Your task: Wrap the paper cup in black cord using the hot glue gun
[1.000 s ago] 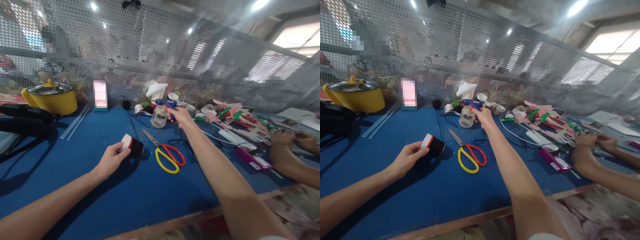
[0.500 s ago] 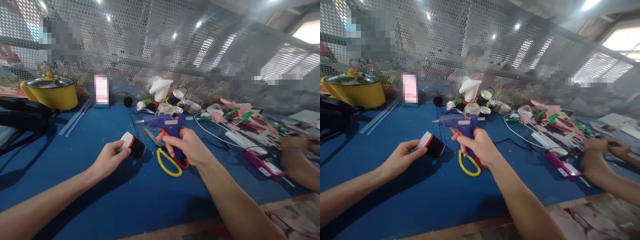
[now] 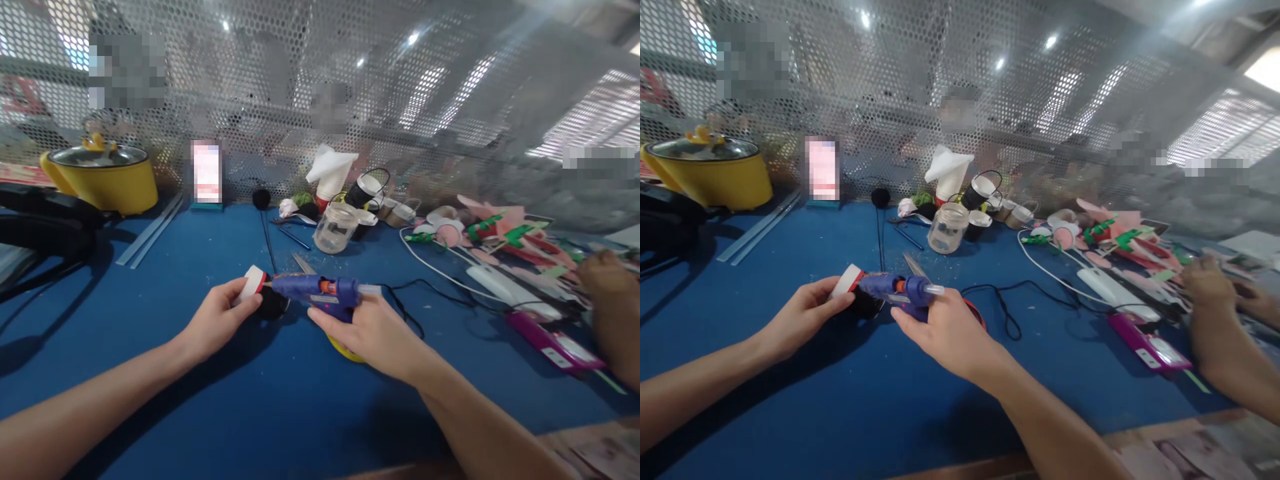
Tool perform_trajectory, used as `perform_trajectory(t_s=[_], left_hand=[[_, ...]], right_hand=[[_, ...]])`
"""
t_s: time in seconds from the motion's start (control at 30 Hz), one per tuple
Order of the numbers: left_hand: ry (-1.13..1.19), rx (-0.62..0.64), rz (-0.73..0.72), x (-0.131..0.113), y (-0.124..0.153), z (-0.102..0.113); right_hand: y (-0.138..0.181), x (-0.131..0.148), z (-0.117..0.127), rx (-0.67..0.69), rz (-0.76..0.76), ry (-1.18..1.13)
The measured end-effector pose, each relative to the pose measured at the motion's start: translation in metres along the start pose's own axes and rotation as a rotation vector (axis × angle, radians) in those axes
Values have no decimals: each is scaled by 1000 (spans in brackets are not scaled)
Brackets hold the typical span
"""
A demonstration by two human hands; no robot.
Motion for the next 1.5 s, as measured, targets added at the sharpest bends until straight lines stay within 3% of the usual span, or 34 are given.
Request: perform_trajectory(t_s=[0.3,0.63,1.33,1.5], left_hand=[[-41,6,-44,0,-1,0],[-61,4,-61,-1,-1,-1],[-123,56,-125,-9,-4,3],[-158,71,-141,-11,-4,3]], right_hand=[[1,2,-4,42,-35,-7],[1,7,-4,22,49,1],[0,-2,-1,-25,-68,52],[0,1,-3,22,-90,25]])
Point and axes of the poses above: each hand's wrist, its own y-axis away from the middle knuckle, its own z-axis out of the back of the hand, x = y × z, the point moved 4 cm from there along -y, towards the middle knuckle, and after that the axes turned 1 degree about x, right-handed, at the moved point
